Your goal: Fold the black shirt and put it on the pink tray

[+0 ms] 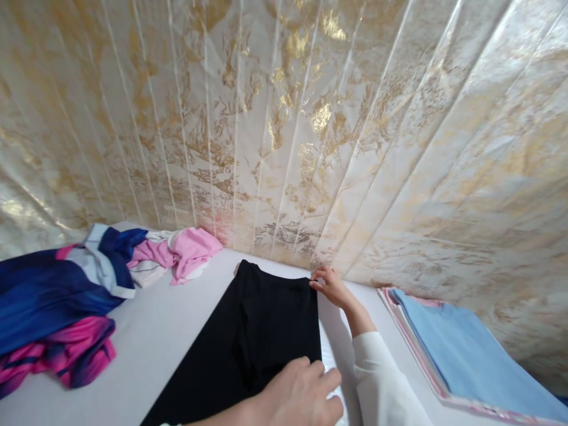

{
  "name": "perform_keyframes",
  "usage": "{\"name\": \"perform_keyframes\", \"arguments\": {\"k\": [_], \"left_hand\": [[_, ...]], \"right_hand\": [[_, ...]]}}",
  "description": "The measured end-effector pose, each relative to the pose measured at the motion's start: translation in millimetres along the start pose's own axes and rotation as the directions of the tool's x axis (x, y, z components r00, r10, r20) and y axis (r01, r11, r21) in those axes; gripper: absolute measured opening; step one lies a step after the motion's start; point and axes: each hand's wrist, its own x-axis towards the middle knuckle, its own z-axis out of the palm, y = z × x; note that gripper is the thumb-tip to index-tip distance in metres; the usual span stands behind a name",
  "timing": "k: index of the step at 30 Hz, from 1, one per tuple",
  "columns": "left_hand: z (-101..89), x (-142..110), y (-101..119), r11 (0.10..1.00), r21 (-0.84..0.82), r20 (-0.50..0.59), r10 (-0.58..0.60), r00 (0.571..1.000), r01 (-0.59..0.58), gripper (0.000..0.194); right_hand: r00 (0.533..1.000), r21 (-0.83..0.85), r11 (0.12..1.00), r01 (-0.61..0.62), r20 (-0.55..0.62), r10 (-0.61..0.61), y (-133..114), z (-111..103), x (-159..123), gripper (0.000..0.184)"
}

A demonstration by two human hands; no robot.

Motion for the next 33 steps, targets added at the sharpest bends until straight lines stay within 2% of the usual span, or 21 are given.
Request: {"name": "perform_keyframes", "arguments": {"k": [6,11,17,21,26,30,33], "left_hand": [[-10.5,-2.5,0.2,0.996,-0.082,0.009,-0.033,0.999,0.034,0.015],[-14.2,-3.1,-0.2,0.968,-0.246,-0.01,-0.063,0.998,0.059,0.002],[-3.0,-4.2,-4.3,0.89,-0.452,-0.028,-0.084,0.996,0.062,0.013],[0.8,-4.2,-5.0,0.868,-0.49,0.015,-0.082,0.997,0.079,0.011],[4.5,-4.2,-2.9,0.874,-0.484,0.013,-0.042,0.999,0.043,0.013],[3.7,-3.6,-2.4,0.88,-0.473,0.008,-0.056,0.998,0.053,0.014],[-0.3,-3.3,-1.8,0.88,-0.471,0.024,-0.053,0.998,0.058,0.014]], "right_hand": [[1.0,0.147,0.989,0.015,0.002,-0.016,4.7,9.4,4.7,0.03],[1.0,0.165,0.986,-0.001,-0.02,0.004,12.4,8.2,4.0,0.028],[0.999,0.111,0.994,-0.018,-0.033,0.022,18.6,-0.1,0.8,0.022],[0.998,0.066,0.997,-0.045,-0.048,0.048,17.4,-0.8,0.0,0.017],[0.988,0.017,0.991,-0.131,-0.083,0.132,11.6,-1.9,-2.6,0.008],[0.951,-0.001,0.957,-0.291,-0.108,0.289,7.9,-8.4,-12.0,0.016],[0.941,0.005,0.946,-0.324,-0.098,0.323,-1.2,-5.5,-17.5,0.018]]}}
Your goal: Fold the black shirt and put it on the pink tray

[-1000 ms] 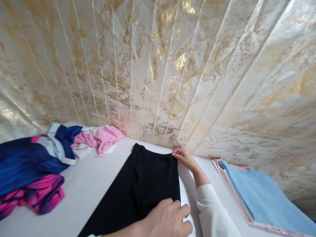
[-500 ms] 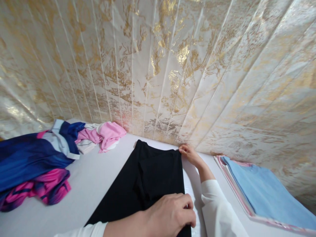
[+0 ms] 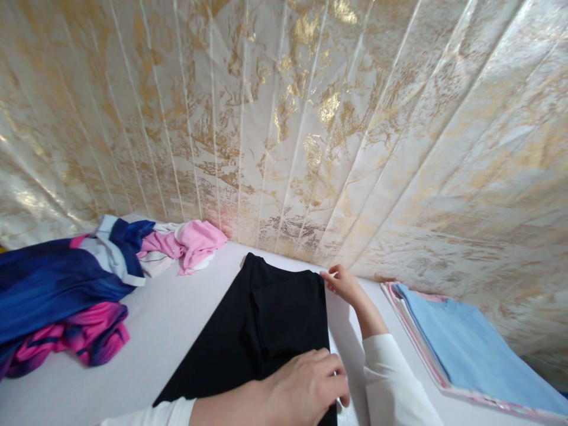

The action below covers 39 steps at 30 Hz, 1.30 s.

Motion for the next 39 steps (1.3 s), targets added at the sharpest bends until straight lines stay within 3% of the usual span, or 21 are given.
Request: {"name": "perform_keyframes", "arguments": {"k": [6,11,14,17,20,23,27,30,33,36,39], "left_hand": [[-10.2,-0.7,5.1,0.996,0.072,0.049,-0.05,0.998,0.047,0.015],[-43.1,-7.0,-9.5,0.954,0.174,-0.028,-0.242,0.97,0.243,0.02],[-69.1,-23.0,-25.9,0.911,0.169,-0.07,-0.371,0.926,0.377,0.034],[-85.5,-50.3,-42.1,0.842,0.197,-0.072,-0.499,0.863,0.503,0.045],[-87.6,-84.4,-54.8,0.764,0.236,-0.114,-0.592,0.797,0.601,0.05],[-82.4,-117.2,-63.6,0.707,0.262,-0.127,-0.649,0.75,0.657,0.05],[-81.5,-144.1,-71.9,0.655,0.269,-0.16,-0.693,0.703,0.706,0.049],[-88.9,-146.5,-77.6,0.631,0.265,-0.218,-0.697,0.683,0.729,0.051],[-100.3,-135.5,-86.8,0.63,0.26,-0.264,-0.683,0.681,0.732,0.056],[-113.9,-115.3,-102.3,0.669,0.256,-0.279,-0.64,0.716,0.698,0.051],[-126.6,-91.8,-123.1,0.717,0.258,-0.261,-0.593,0.761,0.647,0.034]], "right_hand": [[0.995,0.036,0.995,0.095,-0.028,-0.094,-17.5,13.9,-4.1,0.023],[0.98,0.079,0.984,0.16,-0.132,-0.149,-25.2,6.7,-17.6,0.029],[0.961,0.126,0.965,0.231,-0.184,-0.206,-42.2,9.6,-58.9,0.038],[0.928,0.146,0.929,0.341,-0.206,-0.309,-60.9,28.7,-122.2,0.047],[0.903,-0.002,0.919,0.394,-0.185,-0.388,-64.5,55.8,-175.5,0.059],[0.869,-0.188,0.886,0.423,-0.193,-0.456,-55.3,73.8,-195.1,0.076],[0.793,-0.3,0.836,0.46,-0.283,-0.539,-56.2,77.6,-192.0,0.097],[0.746,-0.325,0.79,0.519,-0.278,-0.605,-70.4,89.4,-197.7,0.102],[0.681,-0.324,0.743,0.585,-0.302,-0.667,-86.5,123.4,-208.2,0.08],[0.563,-0.31,0.697,0.646,-0.423,-0.71,-103.4,165.4,-211.7,0.05],[0.455,-0.29,0.655,0.698,-0.527,-0.718,-120.2,196.1,-208.2,0.041]]}}
